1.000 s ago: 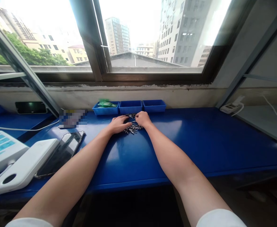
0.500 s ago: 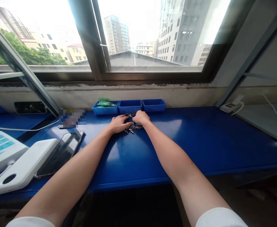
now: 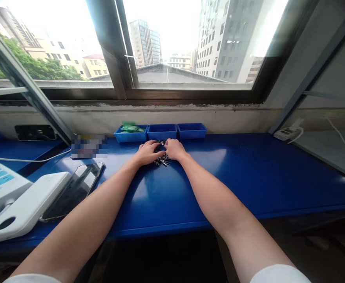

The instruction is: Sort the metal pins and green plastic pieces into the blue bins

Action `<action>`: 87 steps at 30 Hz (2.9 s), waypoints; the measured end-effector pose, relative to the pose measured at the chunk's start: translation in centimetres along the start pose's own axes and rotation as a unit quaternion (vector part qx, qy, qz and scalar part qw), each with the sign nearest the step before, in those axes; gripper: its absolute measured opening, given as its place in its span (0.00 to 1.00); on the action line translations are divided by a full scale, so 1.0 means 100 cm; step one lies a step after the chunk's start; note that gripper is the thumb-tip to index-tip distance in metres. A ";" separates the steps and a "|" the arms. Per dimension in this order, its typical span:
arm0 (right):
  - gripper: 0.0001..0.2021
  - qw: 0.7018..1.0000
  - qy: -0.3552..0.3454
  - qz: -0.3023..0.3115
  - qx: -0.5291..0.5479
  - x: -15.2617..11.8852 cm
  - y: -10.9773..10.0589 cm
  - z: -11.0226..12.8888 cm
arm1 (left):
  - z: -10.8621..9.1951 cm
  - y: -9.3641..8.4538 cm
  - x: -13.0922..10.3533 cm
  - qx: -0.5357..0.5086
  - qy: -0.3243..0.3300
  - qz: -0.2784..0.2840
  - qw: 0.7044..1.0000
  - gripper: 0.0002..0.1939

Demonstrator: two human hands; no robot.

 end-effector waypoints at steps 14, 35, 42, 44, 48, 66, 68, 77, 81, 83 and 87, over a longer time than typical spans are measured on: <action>0.07 0.940 -0.071 -0.057 0.329 -0.006 -0.013 0.011 | -0.006 -0.029 -0.003 -0.034 0.012 -0.125 0.992 0.15; 0.07 0.942 -0.060 -0.170 0.283 -0.005 -0.039 -0.001 | 0.011 -0.038 -0.006 -0.027 -0.072 -0.188 0.979 0.12; 0.12 0.972 -0.054 -0.191 0.128 -0.001 -0.043 0.005 | 0.015 -0.041 -0.007 -0.022 -0.078 -0.189 0.979 0.11; 0.12 0.976 -0.067 -0.177 0.105 0.004 -0.042 0.006 | 0.014 -0.041 -0.007 -0.017 -0.075 -0.188 0.979 0.10; 0.10 0.986 -0.091 -0.124 0.068 0.015 -0.040 0.009 | 0.014 -0.041 -0.007 -0.011 -0.077 -0.187 0.979 0.10; 0.18 0.992 -0.020 -0.053 -0.115 0.056 -0.052 0.013 | 0.016 -0.038 -0.006 -0.004 -0.083 -0.153 0.985 0.09; 0.18 0.991 -0.032 -0.031 -0.128 0.055 -0.045 0.011 | 0.015 -0.038 -0.006 -0.004 -0.086 -0.146 0.986 0.09; 0.21 0.987 -0.074 -0.001 -0.145 0.047 -0.036 0.008 | 0.018 -0.036 -0.007 0.000 -0.080 -0.147 0.986 0.07; 0.23 0.987 -0.069 -0.003 -0.142 0.045 -0.040 0.007 | 0.017 -0.036 -0.007 -0.002 -0.081 -0.149 0.986 0.07; 0.26 0.988 -0.063 0.004 -0.138 0.044 -0.040 0.006 | 0.017 -0.036 -0.007 -0.003 -0.084 -0.144 0.986 0.07; 0.35 0.992 -0.051 -0.016 -0.113 0.038 -0.045 0.003 | 0.019 -0.035 -0.007 0.001 -0.085 -0.133 0.987 0.07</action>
Point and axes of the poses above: each hand's wrist, its own x-axis towards the middle knuckle, its own y-axis out of the palm, z = x × y, the point moved 7 cm from there along x, towards the middle knuckle, and after that the axes turned 14 degrees about x, right-handed, at the moved point
